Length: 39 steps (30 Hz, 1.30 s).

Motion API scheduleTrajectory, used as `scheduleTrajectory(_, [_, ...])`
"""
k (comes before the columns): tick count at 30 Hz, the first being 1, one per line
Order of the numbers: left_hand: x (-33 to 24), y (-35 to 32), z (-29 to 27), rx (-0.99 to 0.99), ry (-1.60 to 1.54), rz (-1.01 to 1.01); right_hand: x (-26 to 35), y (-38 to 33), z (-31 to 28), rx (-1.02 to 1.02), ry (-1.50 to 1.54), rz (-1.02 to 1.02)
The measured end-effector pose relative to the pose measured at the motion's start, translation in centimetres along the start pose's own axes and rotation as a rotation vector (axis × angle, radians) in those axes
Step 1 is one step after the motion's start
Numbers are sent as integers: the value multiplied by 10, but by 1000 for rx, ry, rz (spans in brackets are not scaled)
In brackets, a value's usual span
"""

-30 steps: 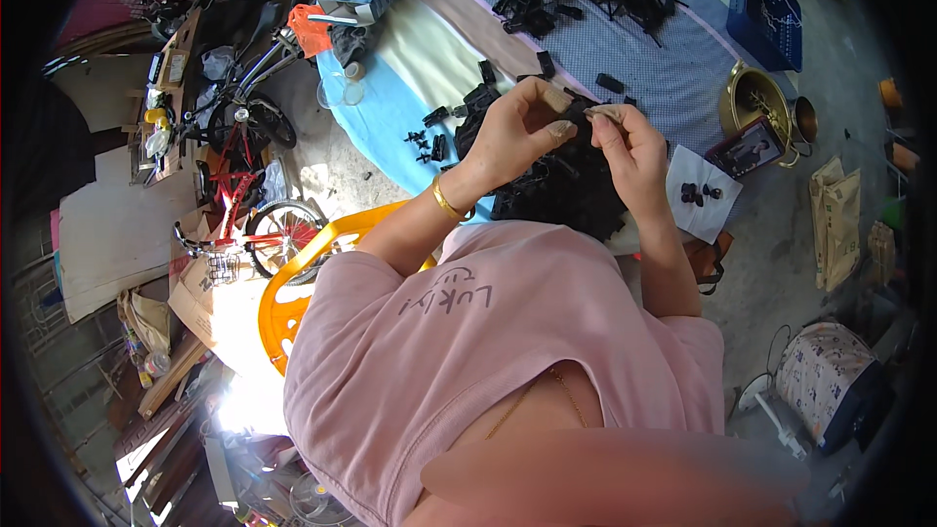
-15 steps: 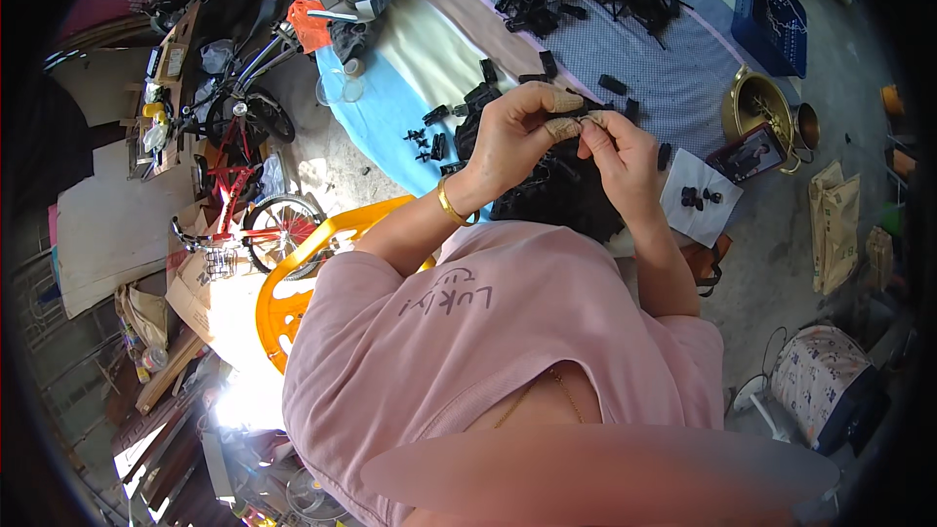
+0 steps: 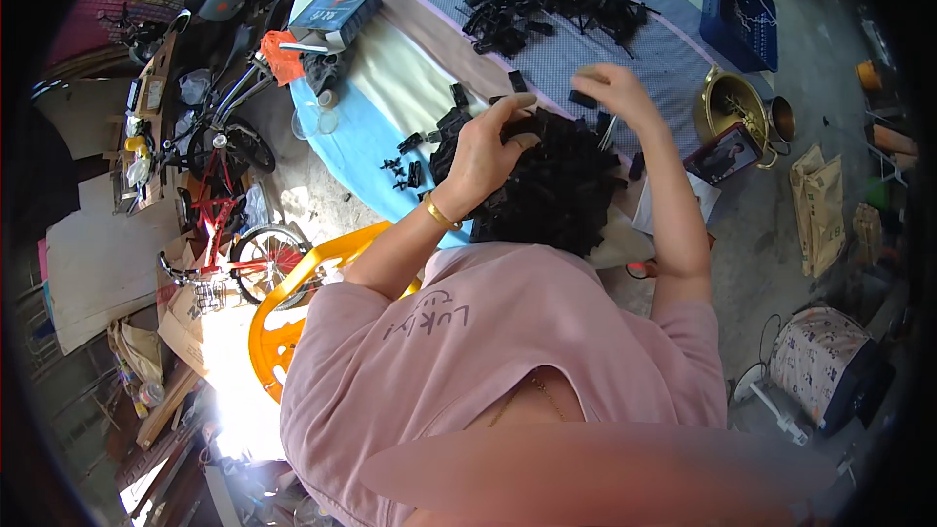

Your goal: Assembling decorative black tassels into plastic clips.

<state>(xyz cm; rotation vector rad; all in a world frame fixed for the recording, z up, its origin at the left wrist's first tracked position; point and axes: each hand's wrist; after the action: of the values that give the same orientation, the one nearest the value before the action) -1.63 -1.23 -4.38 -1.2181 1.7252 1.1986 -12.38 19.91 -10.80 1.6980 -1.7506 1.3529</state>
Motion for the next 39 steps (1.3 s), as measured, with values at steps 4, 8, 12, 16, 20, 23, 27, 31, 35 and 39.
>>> scheduleTrajectory(4, [12, -5, -10, 429, 208, 133, -52, 66, -22, -630, -470, 129])
scheduleTrajectory(8, [8, -6, -11, 581, 17, 6, -84, 89, -20, -637, -595, 282])
scheduleTrajectory(12, [34, -6, -7, 190, -211, -100, -74, 66, -5, -534, -508, 76])
scheduleTrajectory(16, [47, 20, -6, 61, -716, -385, -3, -18, 22, -63, 54, -36])
scheduleTrajectory(20, [46, 35, 1, 185, -1148, -452, 36, -85, 46, -37, 219, -221])
scheduleTrajectory(23, [33, 33, 1, 225, -1305, -425, 41, -102, 48, -126, 232, -311])
scheduleTrajectory(27, [14, 24, -5, 80, -1130, -323, 44, -114, 38, -252, 347, -266])
scheduleTrajectory(31, [-4, 17, 0, 81, -756, -125, 54, -120, 37, 3, 588, -172])
scheduleTrajectory(35, [-12, 10, -1, 80, -661, -45, 62, -118, 38, 52, 503, -186])
scheduleTrajectory(39, [-25, 5, -7, 141, -571, -41, 65, -122, 39, 65, 467, -140])
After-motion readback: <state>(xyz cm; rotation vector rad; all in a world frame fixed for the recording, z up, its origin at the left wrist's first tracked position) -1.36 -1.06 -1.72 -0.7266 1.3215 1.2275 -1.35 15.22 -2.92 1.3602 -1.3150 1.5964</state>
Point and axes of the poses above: each hand's wrist, its own y-axis towards the middle knuckle, its own z-axis out of the palm, x = y × z, and after that the axes turned 14 degrees about z, right-handed
